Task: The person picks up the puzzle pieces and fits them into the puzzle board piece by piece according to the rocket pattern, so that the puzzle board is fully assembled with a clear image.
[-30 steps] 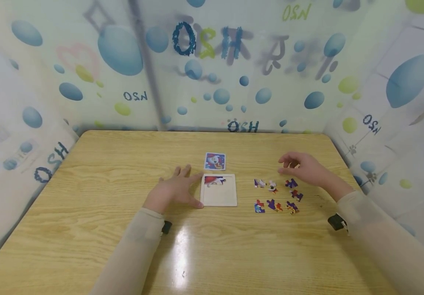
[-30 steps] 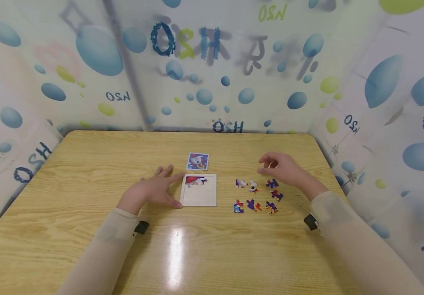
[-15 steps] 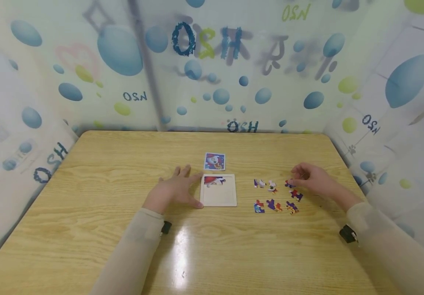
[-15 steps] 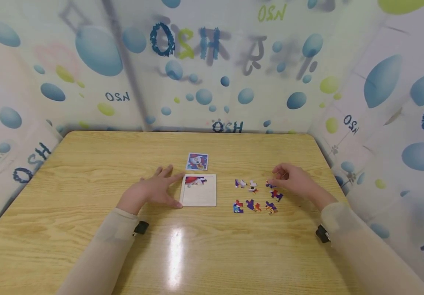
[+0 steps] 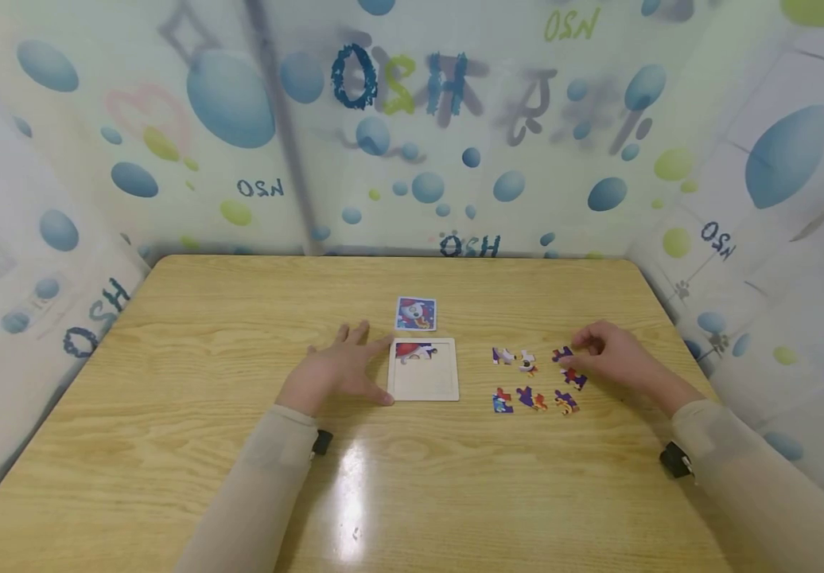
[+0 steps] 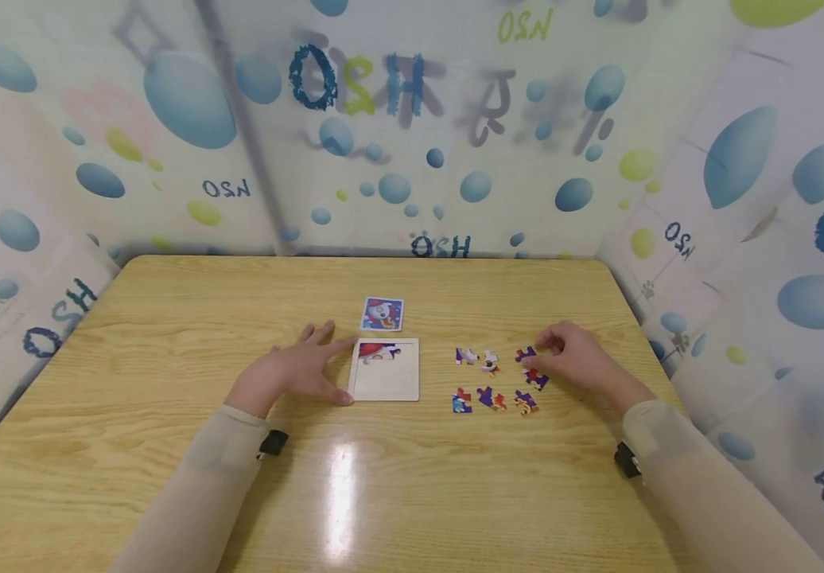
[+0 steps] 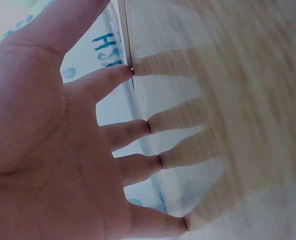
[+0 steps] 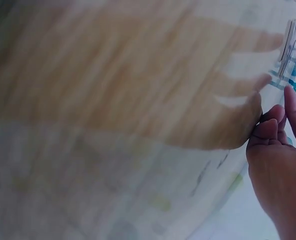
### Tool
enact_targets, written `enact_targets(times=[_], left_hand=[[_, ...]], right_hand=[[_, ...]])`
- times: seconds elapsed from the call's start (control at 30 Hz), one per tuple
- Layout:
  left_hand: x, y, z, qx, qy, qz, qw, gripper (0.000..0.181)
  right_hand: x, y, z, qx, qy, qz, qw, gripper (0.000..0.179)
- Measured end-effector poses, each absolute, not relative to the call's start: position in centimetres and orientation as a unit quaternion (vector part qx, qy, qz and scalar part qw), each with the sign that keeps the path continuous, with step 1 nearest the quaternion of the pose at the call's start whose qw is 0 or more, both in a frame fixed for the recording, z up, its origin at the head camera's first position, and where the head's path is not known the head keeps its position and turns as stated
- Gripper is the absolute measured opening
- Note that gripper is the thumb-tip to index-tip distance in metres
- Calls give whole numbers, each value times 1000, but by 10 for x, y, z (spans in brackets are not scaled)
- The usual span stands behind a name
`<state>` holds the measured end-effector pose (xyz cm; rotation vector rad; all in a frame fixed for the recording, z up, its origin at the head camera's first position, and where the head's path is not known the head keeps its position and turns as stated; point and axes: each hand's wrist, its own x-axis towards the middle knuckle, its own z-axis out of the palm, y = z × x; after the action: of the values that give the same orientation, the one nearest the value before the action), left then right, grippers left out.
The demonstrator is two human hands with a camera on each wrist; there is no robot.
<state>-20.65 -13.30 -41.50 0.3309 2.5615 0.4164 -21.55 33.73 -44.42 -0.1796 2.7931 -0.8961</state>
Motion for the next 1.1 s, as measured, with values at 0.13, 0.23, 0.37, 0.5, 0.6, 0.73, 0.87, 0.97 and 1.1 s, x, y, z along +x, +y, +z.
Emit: enact_targets(times=[0.13, 0.23, 0.37, 0.5, 0.6, 0.73, 0.87, 0.97, 1.1], left_hand=[[-205, -132, -412, 124, 944, 159, 263, 107], [-204, -132, -410, 125, 942, 161, 265, 107], [-204, -133, -410, 126, 943, 160, 264, 107], [-204, -133, -412, 128, 944, 156, 261, 107], [-205, -133, -413, 130, 945, 154, 260, 106], [-205, -133, -412, 130, 944, 156, 259, 107], [-206, -133, -413, 131, 944, 156, 258, 107], [-207, -133, -414, 130, 944, 156, 258, 107], [-207, -133, -414, 129, 944, 157, 260, 107]], right_hand=[[-216, 337, -446, -65, 950, -290, 93, 47], [-216, 337, -447, -70, 952, -284, 87, 44], [-215, 335, -446, -75, 952, -285, 86, 43], [-214, 334, -445, -76, 951, -287, 86, 43], [-214, 335, -445, -78, 950, -287, 90, 46], [-214, 336, -444, -77, 949, -291, 94, 49], [-215, 338, -444, -79, 950, -290, 87, 50], [-215, 337, -443, -77, 950, -290, 89, 49], [-215, 336, -443, -75, 948, -294, 94, 48]])
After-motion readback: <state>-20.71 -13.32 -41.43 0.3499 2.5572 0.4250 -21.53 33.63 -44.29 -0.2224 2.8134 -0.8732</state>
